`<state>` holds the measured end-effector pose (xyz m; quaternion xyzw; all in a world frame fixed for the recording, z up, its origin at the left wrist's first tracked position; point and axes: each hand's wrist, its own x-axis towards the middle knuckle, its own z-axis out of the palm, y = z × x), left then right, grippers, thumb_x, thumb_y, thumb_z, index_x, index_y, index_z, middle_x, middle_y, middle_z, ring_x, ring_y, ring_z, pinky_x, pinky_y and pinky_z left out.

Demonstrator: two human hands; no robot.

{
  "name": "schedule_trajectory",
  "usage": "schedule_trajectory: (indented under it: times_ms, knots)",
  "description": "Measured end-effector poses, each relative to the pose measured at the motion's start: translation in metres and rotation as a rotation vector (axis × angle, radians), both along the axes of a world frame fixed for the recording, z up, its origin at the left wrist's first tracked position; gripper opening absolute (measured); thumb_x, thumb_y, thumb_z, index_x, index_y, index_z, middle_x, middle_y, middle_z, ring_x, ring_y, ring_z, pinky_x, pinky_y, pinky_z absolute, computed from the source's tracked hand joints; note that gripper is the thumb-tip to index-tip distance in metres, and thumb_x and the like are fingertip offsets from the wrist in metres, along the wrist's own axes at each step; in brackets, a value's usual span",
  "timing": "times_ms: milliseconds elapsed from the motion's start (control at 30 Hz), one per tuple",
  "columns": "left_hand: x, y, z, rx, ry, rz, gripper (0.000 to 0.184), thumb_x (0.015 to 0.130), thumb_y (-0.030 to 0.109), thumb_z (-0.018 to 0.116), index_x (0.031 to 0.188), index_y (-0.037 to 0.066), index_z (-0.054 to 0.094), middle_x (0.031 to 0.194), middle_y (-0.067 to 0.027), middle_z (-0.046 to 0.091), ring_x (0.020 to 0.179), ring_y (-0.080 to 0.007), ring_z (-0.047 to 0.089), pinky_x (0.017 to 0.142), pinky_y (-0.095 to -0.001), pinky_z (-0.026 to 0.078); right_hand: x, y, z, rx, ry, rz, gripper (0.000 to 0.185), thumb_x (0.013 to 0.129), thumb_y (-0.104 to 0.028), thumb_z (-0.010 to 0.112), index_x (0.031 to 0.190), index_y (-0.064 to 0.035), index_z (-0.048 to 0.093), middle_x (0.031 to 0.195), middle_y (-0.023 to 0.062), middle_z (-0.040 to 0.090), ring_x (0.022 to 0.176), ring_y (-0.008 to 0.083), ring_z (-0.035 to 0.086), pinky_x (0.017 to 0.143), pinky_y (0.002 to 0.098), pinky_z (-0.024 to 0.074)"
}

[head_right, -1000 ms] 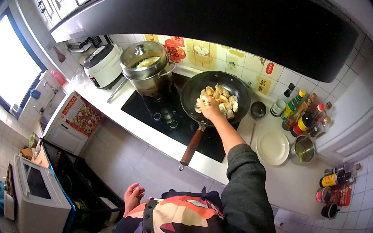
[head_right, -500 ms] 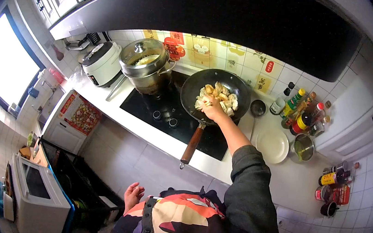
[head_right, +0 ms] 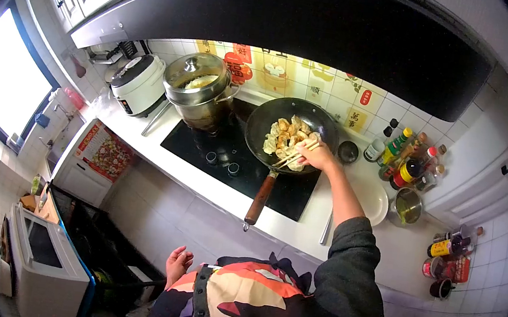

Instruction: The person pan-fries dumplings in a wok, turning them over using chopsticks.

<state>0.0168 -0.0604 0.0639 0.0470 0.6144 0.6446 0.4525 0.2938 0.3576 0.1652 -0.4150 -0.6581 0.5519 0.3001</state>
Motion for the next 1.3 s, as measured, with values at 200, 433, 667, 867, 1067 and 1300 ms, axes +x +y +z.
schedule_trajectory:
  times_ms: [200,433,667,867,1067,1300]
  knots:
    - [0.002,0.012,0.003,0.002,0.016,-0.033,0.022,0.079,0.007,0.046,0.101,0.006,0.047,0.079,-0.0055,0.056,0.073,-0.0138,0.055,0.06,-0.0229,0.044,0.018,0.008,-0.019,0.165,-0.242,-0.087,0.013,0.078,-0.017,0.051,0.075,-0.0044,0.053,0.065,0.0031,0.057,0.058,0.0085,0.057,0.05,0.0207,0.0457]
    - [0.002,0.017,0.004,-0.003,0.008,-0.038,0.021,0.079,0.006,0.046,0.1,0.005,0.047,0.079,-0.0048,0.056,0.072,-0.0119,0.054,0.061,-0.0216,0.043,0.023,0.005,-0.016,0.196,-0.216,-0.13,0.013,0.077,-0.015,0.052,0.072,-0.0037,0.054,0.061,0.0042,0.057,0.055,0.0091,0.056,0.048,0.0216,0.0444]
    - [-0.002,0.014,0.002,0.004,0.013,-0.012,0.02,0.079,0.006,0.045,0.099,0.005,0.048,0.078,-0.005,0.056,0.071,-0.0117,0.054,0.06,-0.0215,0.043,0.026,0.003,-0.017,0.188,-0.199,-0.151,0.012,0.076,-0.016,0.053,0.072,-0.0048,0.055,0.06,0.0027,0.056,0.054,0.0077,0.055,0.047,0.0209,0.0435]
    - [-0.006,0.011,0.001,-0.02,0.012,-0.001,0.022,0.079,0.005,0.045,0.1,0.005,0.047,0.078,-0.0054,0.056,0.071,-0.0125,0.054,0.059,-0.022,0.044,0.033,0.009,0.012,0.163,-0.091,-0.262,0.016,0.079,-0.018,0.05,0.08,-0.0027,0.054,0.067,0.0042,0.058,0.057,0.009,0.056,0.049,0.0211,0.046]
    - [-0.003,0.02,0.004,-0.018,0.013,-0.031,0.02,0.079,0.005,0.045,0.099,0.004,0.048,0.077,-0.0052,0.057,0.071,-0.0116,0.054,0.059,-0.0209,0.043,0.034,0.043,0.007,0.241,-0.006,-0.56,0.02,0.081,-0.02,0.047,0.084,-0.0007,0.052,0.071,0.0061,0.057,0.056,0.0103,0.056,0.049,0.0209,0.0467]
    - [-0.003,0.017,0.001,-0.02,0.042,-0.077,0.023,0.079,0.007,0.046,0.101,0.006,0.047,0.078,-0.0048,0.056,0.071,-0.0127,0.054,0.061,-0.0227,0.043,0.007,0.071,-0.029,0.158,0.11,-0.517,0.016,0.081,-0.016,0.046,0.086,-0.0016,0.051,0.07,0.0083,0.056,0.056,0.0135,0.057,0.047,0.023,0.0472]
